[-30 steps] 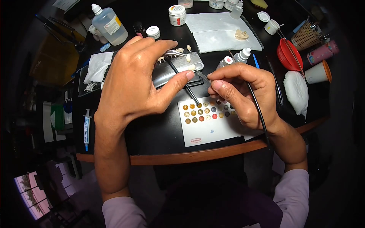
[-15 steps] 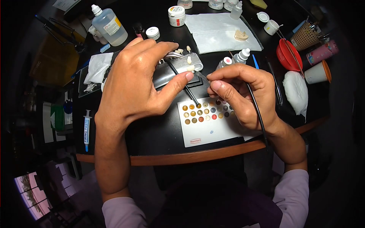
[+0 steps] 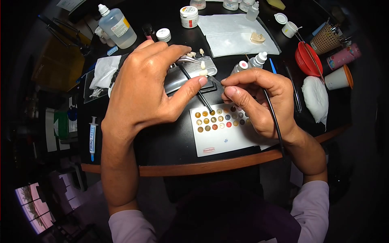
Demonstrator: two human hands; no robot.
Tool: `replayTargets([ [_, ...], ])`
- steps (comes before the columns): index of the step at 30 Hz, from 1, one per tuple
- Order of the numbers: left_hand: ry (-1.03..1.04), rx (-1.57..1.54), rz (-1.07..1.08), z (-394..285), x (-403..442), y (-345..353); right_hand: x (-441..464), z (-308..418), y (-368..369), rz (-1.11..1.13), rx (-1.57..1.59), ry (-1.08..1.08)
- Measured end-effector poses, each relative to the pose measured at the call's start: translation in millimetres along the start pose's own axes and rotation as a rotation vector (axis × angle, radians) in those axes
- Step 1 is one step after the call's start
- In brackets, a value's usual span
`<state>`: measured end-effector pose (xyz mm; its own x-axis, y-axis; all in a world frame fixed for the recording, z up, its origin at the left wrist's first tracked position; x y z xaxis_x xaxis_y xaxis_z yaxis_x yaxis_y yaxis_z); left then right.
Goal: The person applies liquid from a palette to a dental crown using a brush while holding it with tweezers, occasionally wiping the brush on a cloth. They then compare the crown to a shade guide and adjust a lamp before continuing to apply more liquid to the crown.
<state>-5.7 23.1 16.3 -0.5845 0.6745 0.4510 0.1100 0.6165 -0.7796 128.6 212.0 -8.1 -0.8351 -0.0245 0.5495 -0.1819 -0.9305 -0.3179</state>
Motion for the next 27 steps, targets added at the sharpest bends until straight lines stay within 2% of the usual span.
replayTargets([
  [11, -0.006, -0.015, 0.002, 1.7, -0.5, 0.8, -1.1, -3.0, 1.8, -0.088, 0.033, 0.008],
  [17, -0.002, -0.013, 0.007, 0.8, -0.1, 0.6, -0.1, 0.3, -0.7, 0.002, -0.016, -0.016],
  [27, -0.005, -0.018, 0.004, 0.5, -0.2, 0.0, -0.5, -0.2, -0.3, -0.027, 0.005, 0.005],
])
Point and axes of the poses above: each hand's wrist, its own x-axis towards the middle knuckle, its own y-axis out of the palm, z = x × y, the point moved 3 cm from there along x, towards the middle knuckle, and after that the axes turned 15 degrees about -y, right-handed, at the moved point
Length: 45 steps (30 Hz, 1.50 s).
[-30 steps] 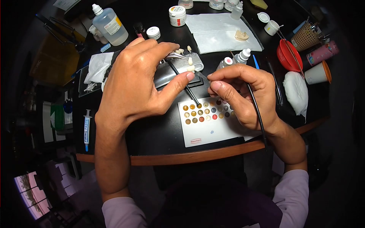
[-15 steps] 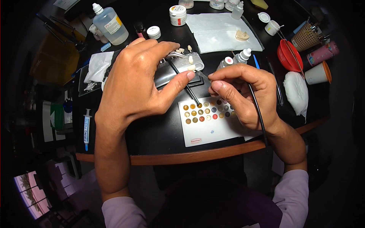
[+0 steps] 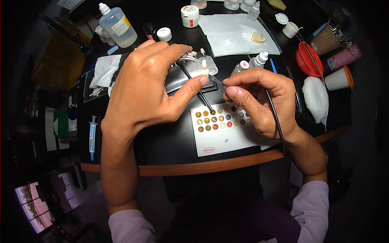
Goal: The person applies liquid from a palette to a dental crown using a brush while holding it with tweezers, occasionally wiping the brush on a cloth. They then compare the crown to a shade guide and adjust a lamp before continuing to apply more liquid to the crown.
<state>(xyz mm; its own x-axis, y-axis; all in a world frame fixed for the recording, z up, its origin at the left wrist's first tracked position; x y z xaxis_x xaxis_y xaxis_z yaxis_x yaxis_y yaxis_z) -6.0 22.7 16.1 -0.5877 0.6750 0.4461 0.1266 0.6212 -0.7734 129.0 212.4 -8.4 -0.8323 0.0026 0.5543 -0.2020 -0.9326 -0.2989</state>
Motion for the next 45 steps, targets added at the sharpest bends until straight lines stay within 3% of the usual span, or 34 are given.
replayTargets([
  [11, -0.046, -0.014, 0.005, 4, -1, 0, 1, 0, -7, -0.044, -0.027, -0.006],
  [19, -0.106, -0.056, 0.061, 2, 0, -3, 10, 0, -18, 0.164, -0.219, -0.081],
  [22, -0.275, -0.276, 0.187, 4, 2, -4, 10, -1, -20, 0.230, -0.273, -0.079],
  [31, -0.155, -0.626, 0.251, 21, 6, -4, 10, 0, -19, 0.322, -0.466, -0.159],
  [45, -0.126, -0.633, 0.255, 26, 7, -9, 7, -6, -21, 0.320, -0.555, -0.177],
])
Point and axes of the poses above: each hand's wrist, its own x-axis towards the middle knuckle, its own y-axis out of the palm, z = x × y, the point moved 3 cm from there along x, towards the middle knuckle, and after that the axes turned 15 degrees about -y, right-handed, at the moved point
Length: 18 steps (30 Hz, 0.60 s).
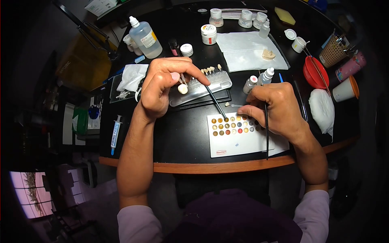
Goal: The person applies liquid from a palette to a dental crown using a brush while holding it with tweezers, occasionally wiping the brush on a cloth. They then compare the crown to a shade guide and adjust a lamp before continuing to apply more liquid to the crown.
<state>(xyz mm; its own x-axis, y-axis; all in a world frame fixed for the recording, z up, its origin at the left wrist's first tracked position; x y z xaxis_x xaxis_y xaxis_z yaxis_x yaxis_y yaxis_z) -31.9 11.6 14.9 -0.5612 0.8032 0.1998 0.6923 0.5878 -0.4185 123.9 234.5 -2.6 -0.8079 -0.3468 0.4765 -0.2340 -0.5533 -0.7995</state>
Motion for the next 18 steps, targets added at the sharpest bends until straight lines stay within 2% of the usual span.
replayTargets([
  [3, 0.000, 0.009, -0.005, 0, 0, 0, 6, 12, -8, -0.059, 0.065, -0.018],
  [5, -0.010, 0.017, -0.005, -2, 0, 1, 8, 15, -3, -0.252, 0.152, -0.078],
  [8, 0.016, 0.027, 0.000, -5, 2, 7, 4, 24, -10, -0.339, 0.337, -0.085],
  [9, 0.007, 0.009, 0.007, -5, 1, 9, 3, 27, -4, -0.450, 0.420, -0.091],
  [12, 0.024, -0.011, -0.005, -2, 2, 16, -1, 35, -10, -0.482, 0.465, -0.128],
  [14, 0.058, -0.022, -0.003, -3, 2, 22, -1, 41, -12, -0.416, 0.448, -0.201],
  [15, 0.078, -0.032, 0.007, -5, 3, 25, -1, 42, -14, -0.439, 0.406, -0.291],
  [16, 0.096, -0.044, 0.018, -6, 4, 28, 2, 42, -7, -0.602, 0.424, -0.303],
  [18, 0.089, -0.063, 0.020, -8, 3, 32, 4, 40, -10, -0.597, 0.396, -0.397],
])
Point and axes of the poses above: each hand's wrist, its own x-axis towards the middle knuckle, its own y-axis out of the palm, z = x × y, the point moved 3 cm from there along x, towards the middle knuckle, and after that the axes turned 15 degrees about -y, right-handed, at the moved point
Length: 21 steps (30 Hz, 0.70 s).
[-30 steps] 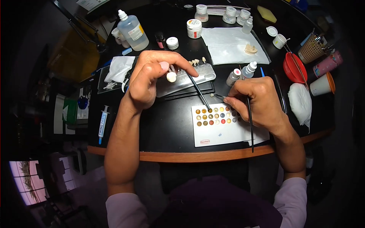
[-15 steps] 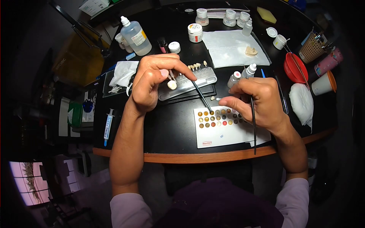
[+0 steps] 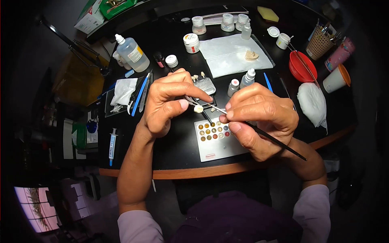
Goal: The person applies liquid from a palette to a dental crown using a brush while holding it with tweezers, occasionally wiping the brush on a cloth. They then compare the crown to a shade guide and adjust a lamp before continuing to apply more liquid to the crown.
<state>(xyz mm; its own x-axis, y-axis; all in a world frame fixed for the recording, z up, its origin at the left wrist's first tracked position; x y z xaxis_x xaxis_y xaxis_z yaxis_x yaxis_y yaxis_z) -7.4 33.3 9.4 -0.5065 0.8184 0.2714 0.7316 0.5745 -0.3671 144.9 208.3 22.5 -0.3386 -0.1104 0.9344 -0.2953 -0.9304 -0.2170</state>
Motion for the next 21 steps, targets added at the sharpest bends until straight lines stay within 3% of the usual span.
replayTargets([
  [3, 0.008, -0.026, -0.001, 0, 0, 4, 2, 2, -7, 0.085, 0.000, -0.063],
  [8, 0.029, -0.023, 0.036, 3, 1, 10, -3, 6, -2, -0.016, 0.135, 0.112],
  [21, 0.087, -0.035, 0.080, 6, 1, 18, -4, 1, 1, 0.016, 0.119, -0.042],
])
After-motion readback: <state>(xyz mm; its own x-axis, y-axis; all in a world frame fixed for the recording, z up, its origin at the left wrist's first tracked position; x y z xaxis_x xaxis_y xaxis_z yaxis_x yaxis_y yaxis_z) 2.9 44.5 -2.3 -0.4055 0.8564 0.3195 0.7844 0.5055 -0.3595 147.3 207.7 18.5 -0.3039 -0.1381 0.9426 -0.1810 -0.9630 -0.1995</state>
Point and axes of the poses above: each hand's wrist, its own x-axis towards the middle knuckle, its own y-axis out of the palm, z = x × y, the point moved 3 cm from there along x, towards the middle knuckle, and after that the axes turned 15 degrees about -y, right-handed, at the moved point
